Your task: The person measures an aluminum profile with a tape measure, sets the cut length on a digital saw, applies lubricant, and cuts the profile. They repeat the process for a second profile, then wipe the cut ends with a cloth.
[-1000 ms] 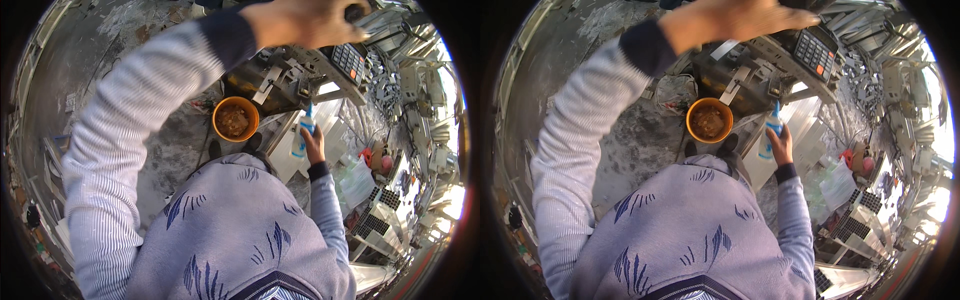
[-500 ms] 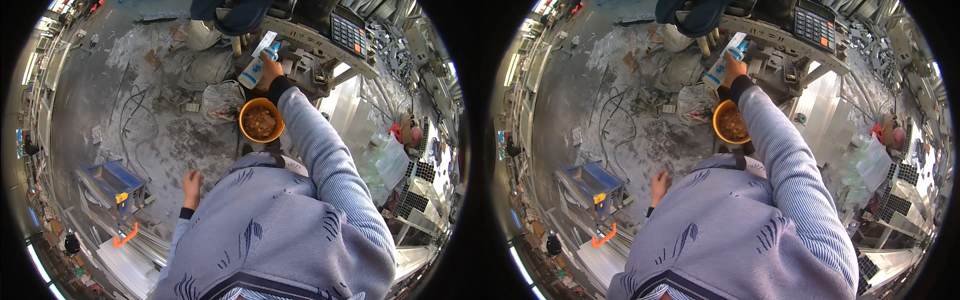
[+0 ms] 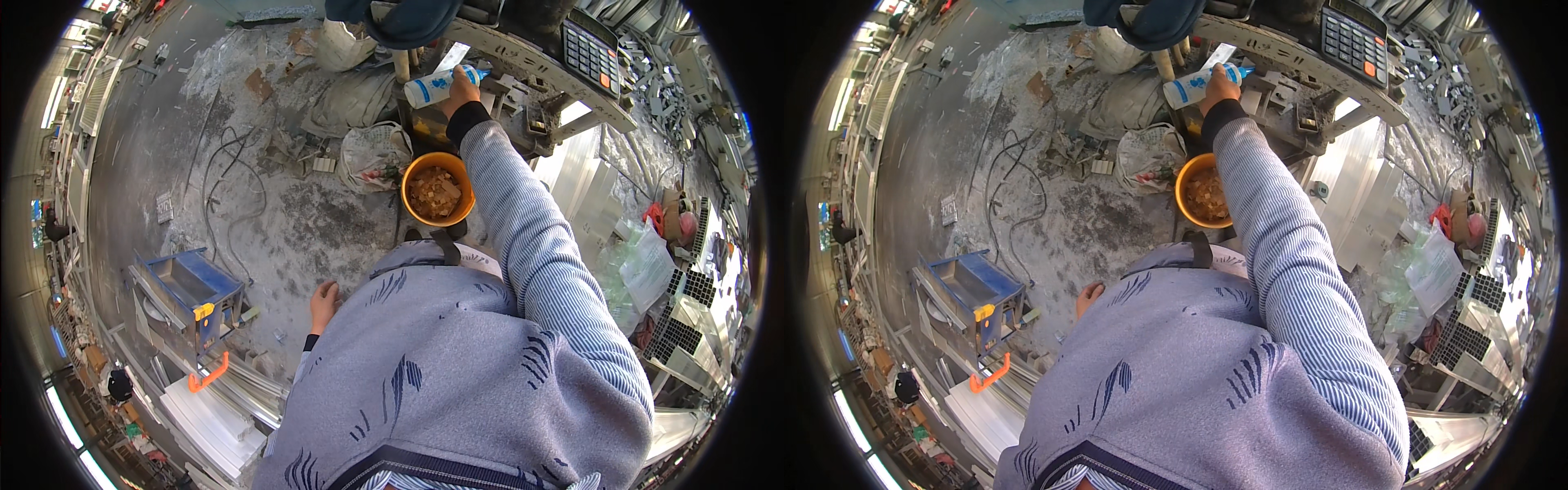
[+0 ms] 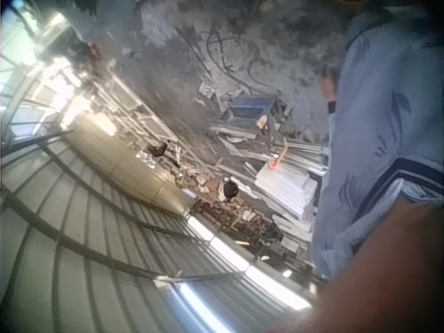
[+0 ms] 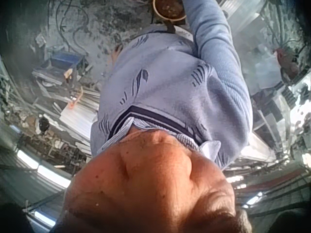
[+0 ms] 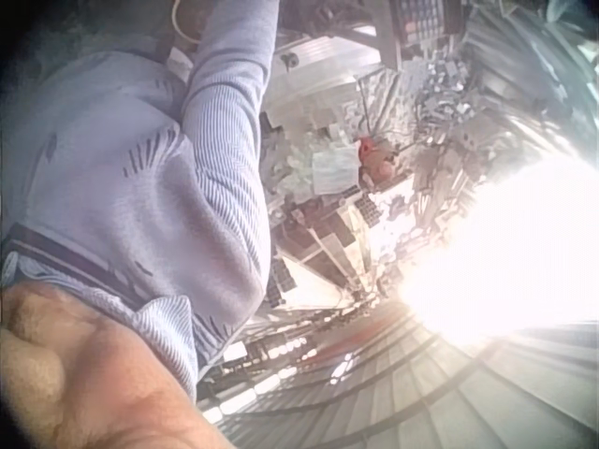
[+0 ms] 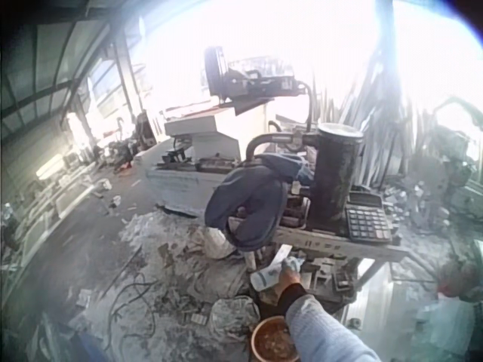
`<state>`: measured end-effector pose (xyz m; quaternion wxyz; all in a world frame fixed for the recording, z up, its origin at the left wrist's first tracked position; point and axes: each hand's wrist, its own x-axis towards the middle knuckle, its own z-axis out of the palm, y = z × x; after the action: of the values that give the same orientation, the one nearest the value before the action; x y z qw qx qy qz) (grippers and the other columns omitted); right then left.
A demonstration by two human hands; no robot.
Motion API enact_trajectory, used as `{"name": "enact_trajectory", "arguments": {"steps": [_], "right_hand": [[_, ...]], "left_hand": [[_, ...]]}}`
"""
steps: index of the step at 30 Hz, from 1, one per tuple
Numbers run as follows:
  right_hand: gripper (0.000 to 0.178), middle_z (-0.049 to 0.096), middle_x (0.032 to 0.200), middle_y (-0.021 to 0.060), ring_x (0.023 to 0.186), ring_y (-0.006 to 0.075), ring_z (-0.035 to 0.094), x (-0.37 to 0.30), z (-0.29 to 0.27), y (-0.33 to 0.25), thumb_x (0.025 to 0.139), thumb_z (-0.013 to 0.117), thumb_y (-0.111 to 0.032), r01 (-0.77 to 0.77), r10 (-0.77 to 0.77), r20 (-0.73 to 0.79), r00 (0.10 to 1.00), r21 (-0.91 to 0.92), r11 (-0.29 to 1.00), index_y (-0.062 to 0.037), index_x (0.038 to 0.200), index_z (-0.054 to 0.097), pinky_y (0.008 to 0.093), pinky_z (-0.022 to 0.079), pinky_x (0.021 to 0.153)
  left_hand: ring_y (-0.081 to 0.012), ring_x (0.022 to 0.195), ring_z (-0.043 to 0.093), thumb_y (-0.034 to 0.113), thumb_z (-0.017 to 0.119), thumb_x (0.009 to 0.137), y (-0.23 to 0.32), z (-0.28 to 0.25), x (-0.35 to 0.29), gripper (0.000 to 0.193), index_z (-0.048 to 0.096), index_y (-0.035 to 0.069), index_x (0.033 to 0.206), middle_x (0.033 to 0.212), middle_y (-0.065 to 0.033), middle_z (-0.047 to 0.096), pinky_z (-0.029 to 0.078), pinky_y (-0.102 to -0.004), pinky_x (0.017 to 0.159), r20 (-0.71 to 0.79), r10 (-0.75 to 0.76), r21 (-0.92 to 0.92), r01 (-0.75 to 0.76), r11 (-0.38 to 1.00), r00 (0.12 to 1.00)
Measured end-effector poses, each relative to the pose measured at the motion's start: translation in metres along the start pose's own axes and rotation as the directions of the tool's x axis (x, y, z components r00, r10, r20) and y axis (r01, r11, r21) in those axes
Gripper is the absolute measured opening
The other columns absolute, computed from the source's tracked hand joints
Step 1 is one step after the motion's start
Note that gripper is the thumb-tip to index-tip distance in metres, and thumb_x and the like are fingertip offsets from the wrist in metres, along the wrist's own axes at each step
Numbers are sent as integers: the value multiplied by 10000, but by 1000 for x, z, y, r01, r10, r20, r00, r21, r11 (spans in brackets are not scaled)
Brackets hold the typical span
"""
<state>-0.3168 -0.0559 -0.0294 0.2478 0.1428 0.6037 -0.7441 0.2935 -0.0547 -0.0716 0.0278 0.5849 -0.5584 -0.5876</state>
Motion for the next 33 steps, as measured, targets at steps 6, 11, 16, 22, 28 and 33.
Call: {"name": "enact_trajectory", "arguments": {"steps": [6, 11, 16, 22, 28, 33], "right_hand": [[591, 593, 1372, 160, 1153, 325, 663, -52, 21, -42, 1019, 604, -371, -126, 144, -27, 989, 347, 929, 21, 1433, 448, 451, 551, 950], [547, 632, 1326, 138, 1153, 293, 669, -50, 24, -45, 1032, 582, -365, -141, 142, 25, 989, 387, 911, 9, 1414, 466, 402, 555, 935], [546, 674, 1266, 123, 1139, 260, 677, 17, 15, -10, 1020, 602, -302, -111, 57, 152, 987, 376, 920, -7, 1447, 434, 348, 564, 898], [544, 476, 1512, 137, 1349, 313, 525, 68, 10, 26, 1102, 403, -402, 390, -329, 278, 902, -202, 898, -72, 1523, 303, 490, 473, 1111], [548, 469, 1519, 135, 1364, 304, 514, -15, 16, -28, 1103, 410, -381, -44, -4, 205, 979, 228, 973, -72, 1538, 281, 480, 478, 1107], [534, 465, 1525, 141, 1364, 298, 514, -33, 17, -40, 1106, 402, -327, 251, -174, 206, 963, -447, 859, -71, 1555, 268, 439, 476, 1110]], "left_hand": [[-190, 950, 697, 269, 636, 1002, -3, -5, 5, 378, 628, 37, 1300, 1147, -83, 692, 541, -322, 757, 21, 2, 49, -3, 999, 1000], [-218, 953, 700, 258, 635, 1001, -12, -8, 3, 396, 621, 10, 1309, 1176, -115, 691, 553, -351, 784, -7, -42, 125, 42, 991, 999], [-242, 985, 698, 245, 632, 1002, -22, -10, 2, 400, 620, -13, 1308, 1190, -144, 686, 560, -371, 817, 14, -35, 148, 32, 988, 999], [-231, 991, 695, 239, 645, 995, -33, -12, 2, 399, 629, -32, 1288, 1181, -153, 689, 568, -366, 836, 13, -34, 68, 33, 997, 999], [-223, 977, 696, 229, 655, 986, -42, -16, 3, 400, 627, -38, 1283, 1172, -151, 693, 568, -349, 830, 32, -49, 88, 46, 995, 998], [-219, 978, 692, 226, 654, 983, -48, -15, 4, 400, 625, -40, 1281, 1172, -149, 691, 568, -345, 820, 54, -13, 99, 8, 995, 998]]}}
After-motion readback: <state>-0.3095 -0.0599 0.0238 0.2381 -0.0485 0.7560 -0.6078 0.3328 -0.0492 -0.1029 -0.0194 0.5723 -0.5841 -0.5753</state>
